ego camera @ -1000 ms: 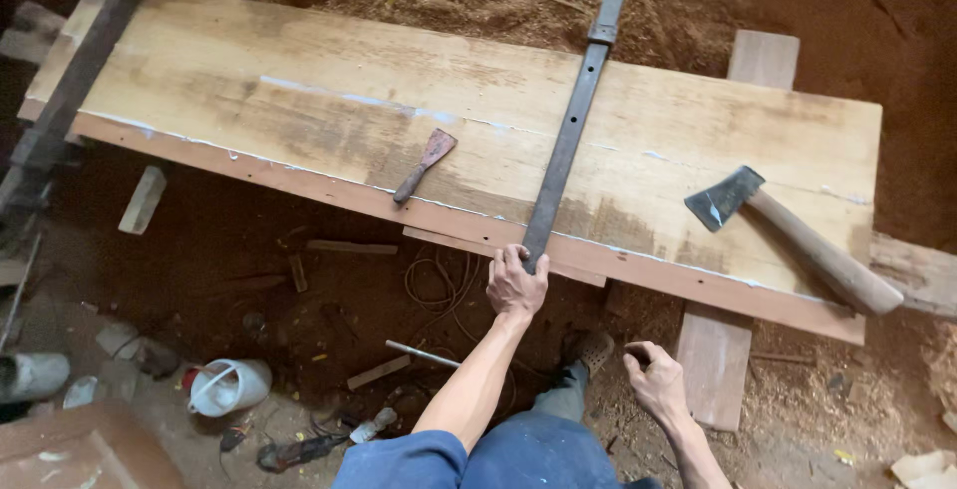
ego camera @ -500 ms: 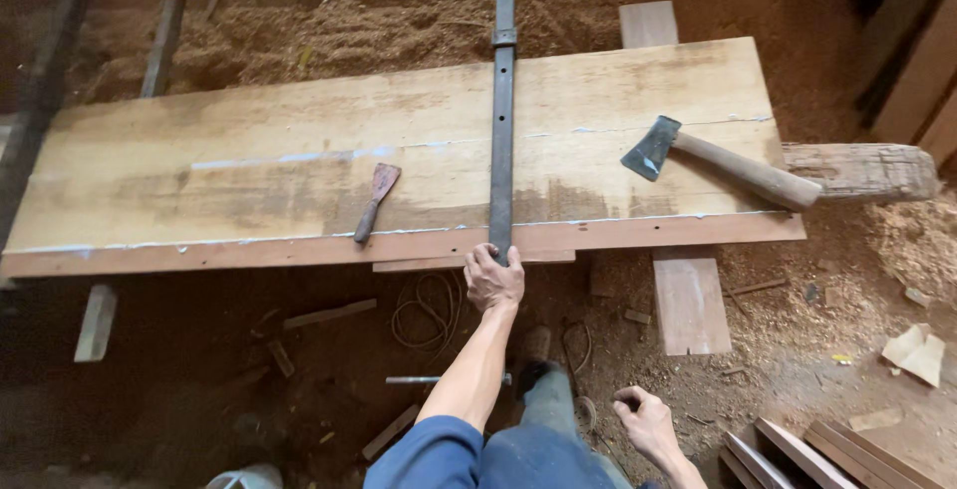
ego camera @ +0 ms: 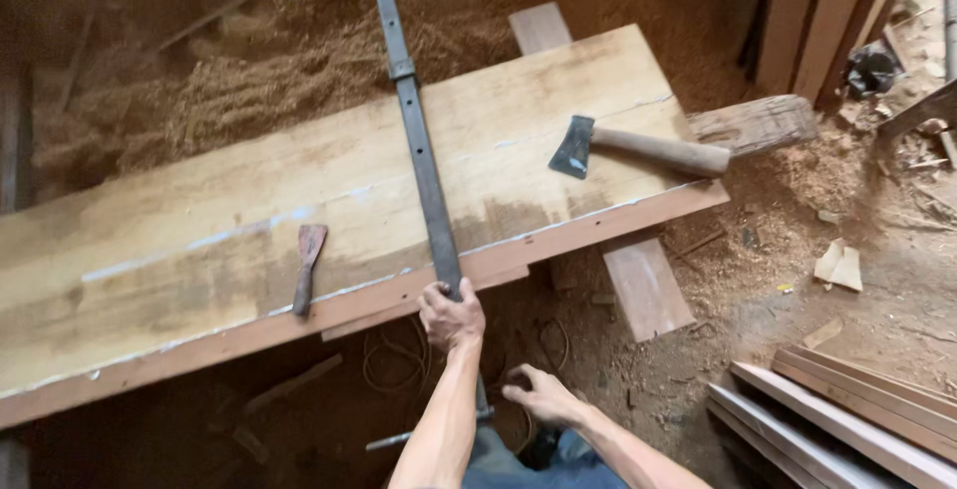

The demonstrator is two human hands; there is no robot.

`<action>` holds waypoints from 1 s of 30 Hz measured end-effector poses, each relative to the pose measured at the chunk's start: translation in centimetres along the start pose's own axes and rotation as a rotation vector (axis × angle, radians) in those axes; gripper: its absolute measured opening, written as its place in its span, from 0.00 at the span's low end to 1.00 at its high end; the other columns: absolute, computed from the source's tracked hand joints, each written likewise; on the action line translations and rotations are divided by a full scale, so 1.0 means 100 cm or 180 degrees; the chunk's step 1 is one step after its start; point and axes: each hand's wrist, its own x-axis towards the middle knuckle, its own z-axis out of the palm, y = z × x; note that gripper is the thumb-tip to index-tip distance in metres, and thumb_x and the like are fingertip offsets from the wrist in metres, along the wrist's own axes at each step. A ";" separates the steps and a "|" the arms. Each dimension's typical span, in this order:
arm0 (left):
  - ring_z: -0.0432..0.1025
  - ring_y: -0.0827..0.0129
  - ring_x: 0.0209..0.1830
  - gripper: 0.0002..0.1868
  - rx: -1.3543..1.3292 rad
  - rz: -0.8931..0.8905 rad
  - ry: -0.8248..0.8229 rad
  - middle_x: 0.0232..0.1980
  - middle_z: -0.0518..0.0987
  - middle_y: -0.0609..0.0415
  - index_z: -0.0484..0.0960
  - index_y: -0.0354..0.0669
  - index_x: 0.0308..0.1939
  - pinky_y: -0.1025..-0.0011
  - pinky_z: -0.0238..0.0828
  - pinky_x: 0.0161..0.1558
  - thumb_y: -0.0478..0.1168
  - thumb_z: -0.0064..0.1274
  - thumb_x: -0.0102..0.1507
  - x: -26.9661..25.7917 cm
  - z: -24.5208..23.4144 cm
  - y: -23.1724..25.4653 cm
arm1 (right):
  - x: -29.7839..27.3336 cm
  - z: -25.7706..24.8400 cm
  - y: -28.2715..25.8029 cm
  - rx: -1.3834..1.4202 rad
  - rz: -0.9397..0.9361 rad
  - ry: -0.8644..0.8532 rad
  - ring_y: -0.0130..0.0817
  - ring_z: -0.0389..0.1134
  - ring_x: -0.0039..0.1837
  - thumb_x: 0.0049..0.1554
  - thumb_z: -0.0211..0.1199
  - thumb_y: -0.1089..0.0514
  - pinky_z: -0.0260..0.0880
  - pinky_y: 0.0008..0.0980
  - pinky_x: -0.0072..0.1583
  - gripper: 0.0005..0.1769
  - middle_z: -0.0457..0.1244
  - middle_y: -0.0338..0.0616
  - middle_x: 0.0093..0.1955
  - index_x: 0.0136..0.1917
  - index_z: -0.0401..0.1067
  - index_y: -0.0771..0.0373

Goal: The person applies glue to the edges of two wooden planks, aligns them, and secures them with a long metal clamp. They then insert small wooden shims under the clamp to ensure even pressure.

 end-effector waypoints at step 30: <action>0.76 0.47 0.55 0.37 0.0266 0.1493 -0.3154 0.53 0.83 0.40 0.85 0.38 0.48 0.50 0.71 0.54 0.68 0.37 0.67 -0.075 -0.092 -0.145 | -0.052 -0.018 0.046 0.1589 0.0348 0.1090 0.34 0.73 0.44 0.63 0.61 0.58 0.75 0.33 0.49 0.14 0.70 0.48 0.45 0.57 0.75 0.71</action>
